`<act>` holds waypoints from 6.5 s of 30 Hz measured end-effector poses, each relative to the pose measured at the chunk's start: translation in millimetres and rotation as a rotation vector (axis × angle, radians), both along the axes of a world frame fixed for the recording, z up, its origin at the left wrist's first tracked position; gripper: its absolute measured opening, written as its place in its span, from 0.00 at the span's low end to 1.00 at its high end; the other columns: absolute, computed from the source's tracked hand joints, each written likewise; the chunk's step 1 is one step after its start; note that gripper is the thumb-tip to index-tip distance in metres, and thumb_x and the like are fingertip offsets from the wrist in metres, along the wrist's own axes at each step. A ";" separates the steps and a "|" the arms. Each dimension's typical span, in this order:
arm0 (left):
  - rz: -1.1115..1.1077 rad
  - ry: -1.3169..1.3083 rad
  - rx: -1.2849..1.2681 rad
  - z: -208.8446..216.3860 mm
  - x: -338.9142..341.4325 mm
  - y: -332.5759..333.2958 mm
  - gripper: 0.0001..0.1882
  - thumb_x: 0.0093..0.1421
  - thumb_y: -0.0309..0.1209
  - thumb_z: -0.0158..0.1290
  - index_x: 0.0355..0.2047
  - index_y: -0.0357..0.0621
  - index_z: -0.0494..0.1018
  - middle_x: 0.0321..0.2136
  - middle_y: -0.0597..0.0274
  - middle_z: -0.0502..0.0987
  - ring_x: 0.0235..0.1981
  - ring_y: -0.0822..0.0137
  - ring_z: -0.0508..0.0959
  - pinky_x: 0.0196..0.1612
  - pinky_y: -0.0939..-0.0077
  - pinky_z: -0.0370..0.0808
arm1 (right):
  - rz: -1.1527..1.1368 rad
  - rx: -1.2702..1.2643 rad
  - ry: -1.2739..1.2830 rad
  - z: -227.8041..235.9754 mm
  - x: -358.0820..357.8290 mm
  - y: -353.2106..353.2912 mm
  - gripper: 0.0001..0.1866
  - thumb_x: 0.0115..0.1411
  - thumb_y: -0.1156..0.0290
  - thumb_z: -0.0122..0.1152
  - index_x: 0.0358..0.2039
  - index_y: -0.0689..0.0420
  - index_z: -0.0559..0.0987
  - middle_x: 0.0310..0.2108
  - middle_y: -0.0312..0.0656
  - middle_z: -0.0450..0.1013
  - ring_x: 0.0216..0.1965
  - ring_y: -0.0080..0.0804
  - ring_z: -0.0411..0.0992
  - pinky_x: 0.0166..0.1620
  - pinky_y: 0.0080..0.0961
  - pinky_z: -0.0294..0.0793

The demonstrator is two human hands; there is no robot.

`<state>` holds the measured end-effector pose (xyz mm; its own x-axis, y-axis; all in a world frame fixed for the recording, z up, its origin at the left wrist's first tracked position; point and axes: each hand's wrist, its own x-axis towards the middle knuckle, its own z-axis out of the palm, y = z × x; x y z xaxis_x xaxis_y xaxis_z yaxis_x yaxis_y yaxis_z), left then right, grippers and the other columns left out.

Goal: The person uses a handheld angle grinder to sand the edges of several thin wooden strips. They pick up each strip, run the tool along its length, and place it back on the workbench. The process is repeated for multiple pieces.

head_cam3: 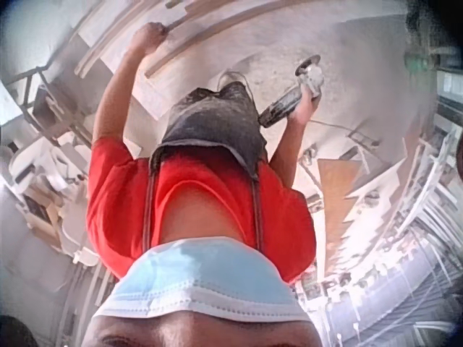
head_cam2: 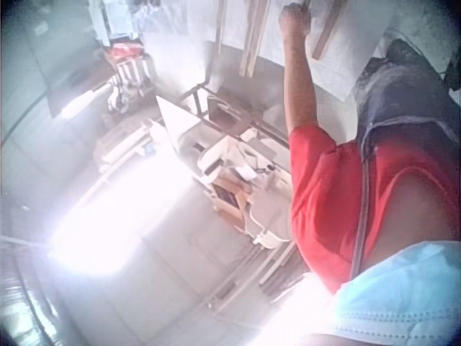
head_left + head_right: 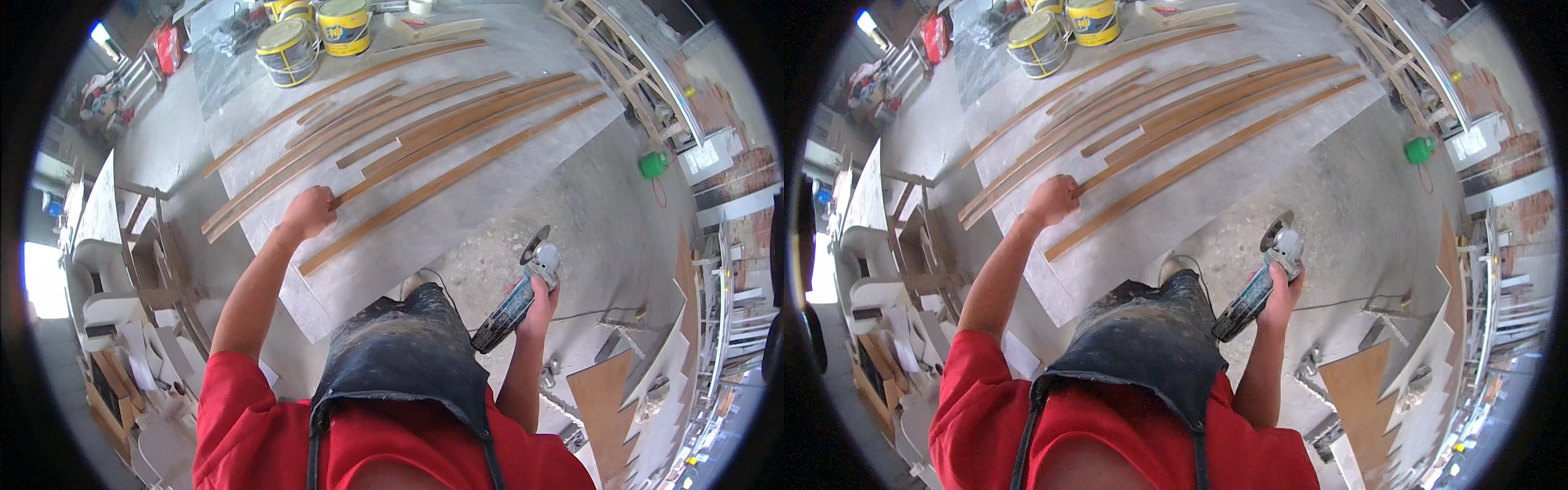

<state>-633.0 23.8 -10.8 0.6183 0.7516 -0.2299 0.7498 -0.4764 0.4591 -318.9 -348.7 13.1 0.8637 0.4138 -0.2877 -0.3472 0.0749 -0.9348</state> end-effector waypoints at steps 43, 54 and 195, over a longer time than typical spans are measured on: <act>-0.005 0.076 0.157 -2.1 129.2 4.9 0.16 0.59 0.36 0.59 0.47 0.44 0.80 0.48 0.47 0.80 0.54 0.44 0.77 0.56 0.53 0.77 | -0.052 0.068 0.129 -6.1 61.1 28.7 0.34 0.60 0.73 0.62 0.66 0.58 0.61 0.36 0.51 0.76 0.27 0.43 0.79 0.30 0.40 0.84; -0.153 0.331 0.310 24.4 131.0 2.4 0.14 0.61 0.37 0.57 0.43 0.42 0.79 0.47 0.51 0.82 0.54 0.49 0.80 0.53 0.52 0.79 | -0.061 0.049 0.074 -7.0 78.3 27.7 0.35 0.59 0.69 0.62 0.66 0.56 0.61 0.34 0.52 0.76 0.26 0.43 0.79 0.29 0.39 0.83; 0.360 -1.228 0.070 -108.9 -159.9 -243.1 0.18 0.59 0.19 0.62 0.50 0.42 0.81 0.36 0.54 0.82 0.35 0.55 0.82 0.38 0.66 0.79 | 1.451 -0.937 -0.930 78.2 -305.1 83.5 0.46 0.47 0.57 0.79 0.65 0.50 0.67 0.51 0.55 0.80 0.52 0.56 0.80 0.54 0.43 0.78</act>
